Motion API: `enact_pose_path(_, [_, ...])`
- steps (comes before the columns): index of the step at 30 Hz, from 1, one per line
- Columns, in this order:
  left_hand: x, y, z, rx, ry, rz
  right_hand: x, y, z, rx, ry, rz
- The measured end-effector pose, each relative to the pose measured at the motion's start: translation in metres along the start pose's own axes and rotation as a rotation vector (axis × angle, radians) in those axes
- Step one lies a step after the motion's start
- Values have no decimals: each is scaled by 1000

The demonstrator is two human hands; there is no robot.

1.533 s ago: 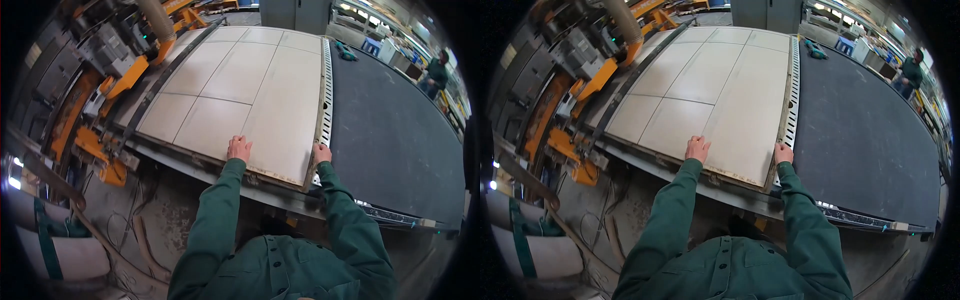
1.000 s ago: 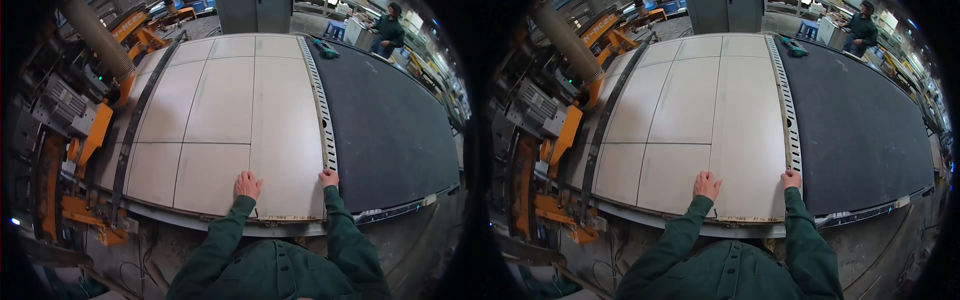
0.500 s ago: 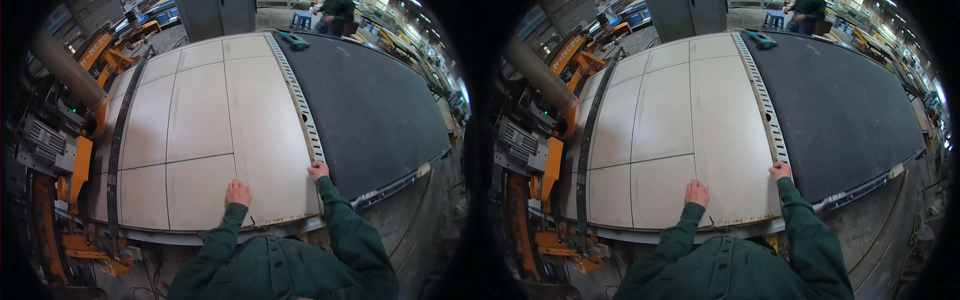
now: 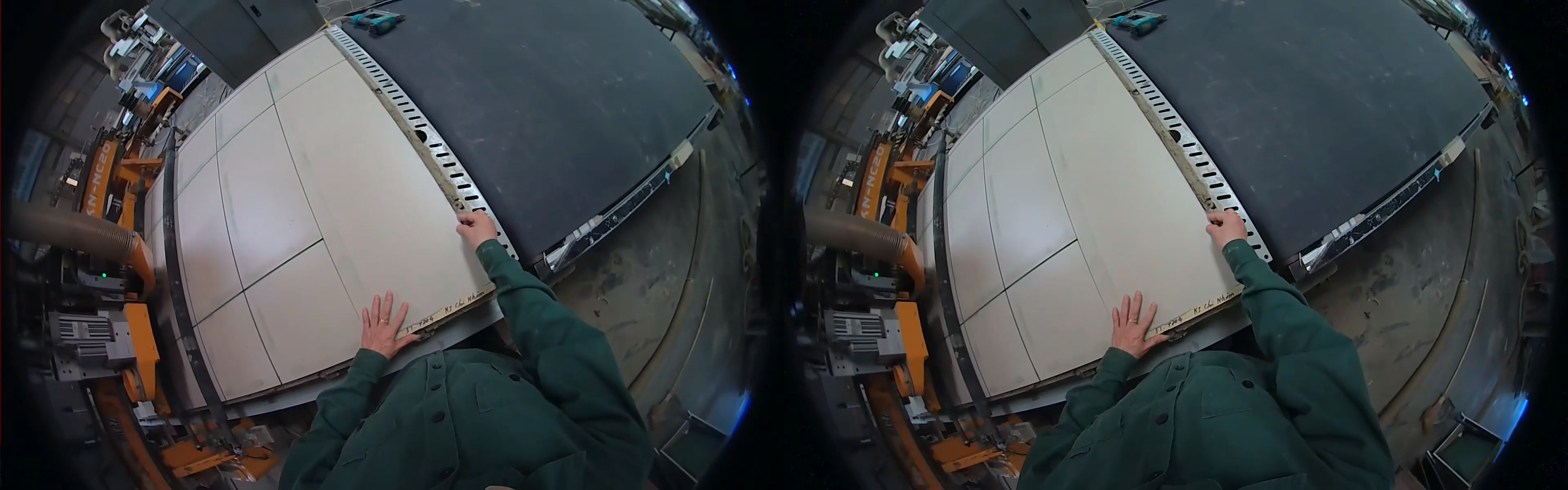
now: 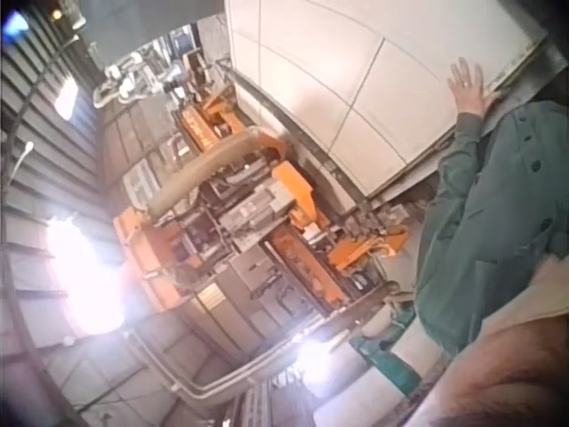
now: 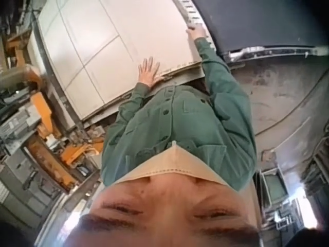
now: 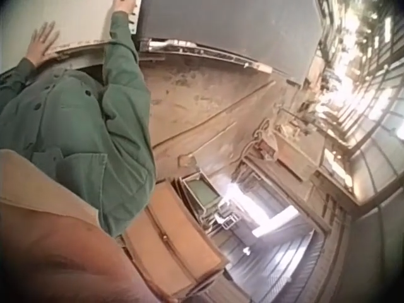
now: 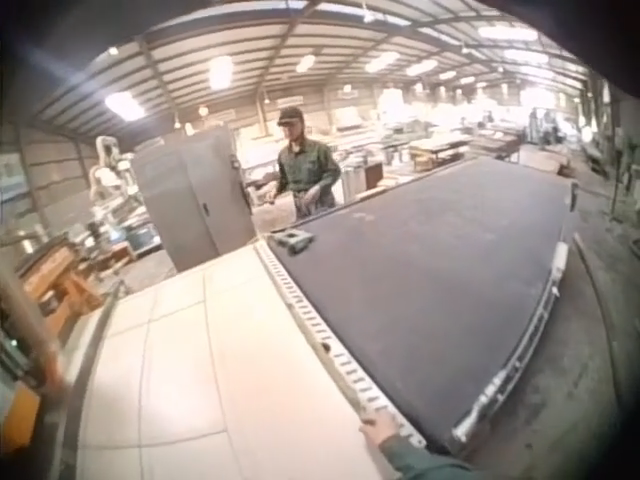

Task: Aligning and preparing wooden panels on a manufacturing production line.

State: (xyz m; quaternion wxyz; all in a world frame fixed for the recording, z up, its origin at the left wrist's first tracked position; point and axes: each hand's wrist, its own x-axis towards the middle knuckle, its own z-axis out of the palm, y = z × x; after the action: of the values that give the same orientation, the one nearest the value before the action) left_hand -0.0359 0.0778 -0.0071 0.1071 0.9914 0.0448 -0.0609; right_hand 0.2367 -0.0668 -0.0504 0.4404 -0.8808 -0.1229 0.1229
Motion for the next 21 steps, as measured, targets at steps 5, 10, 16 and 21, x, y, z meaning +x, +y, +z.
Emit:
enact_pose_path(5, [7, 0, 12, 105, 34, 63, -1, 5, 0, 63, 18, -10])
enact_pose_path(10, [9, 3, 17, 165, 40, 68, -2, 0, -4, 150, 1, -4])
enact_pose_path(16, [11, 2, 16, 182, 83, 77, -1, -6, -6, 140, 0, -41])
enact_pose_path(21, [10, 0, 14, 186, 72, 47, -19, -7, -18, 0, 70, -258])
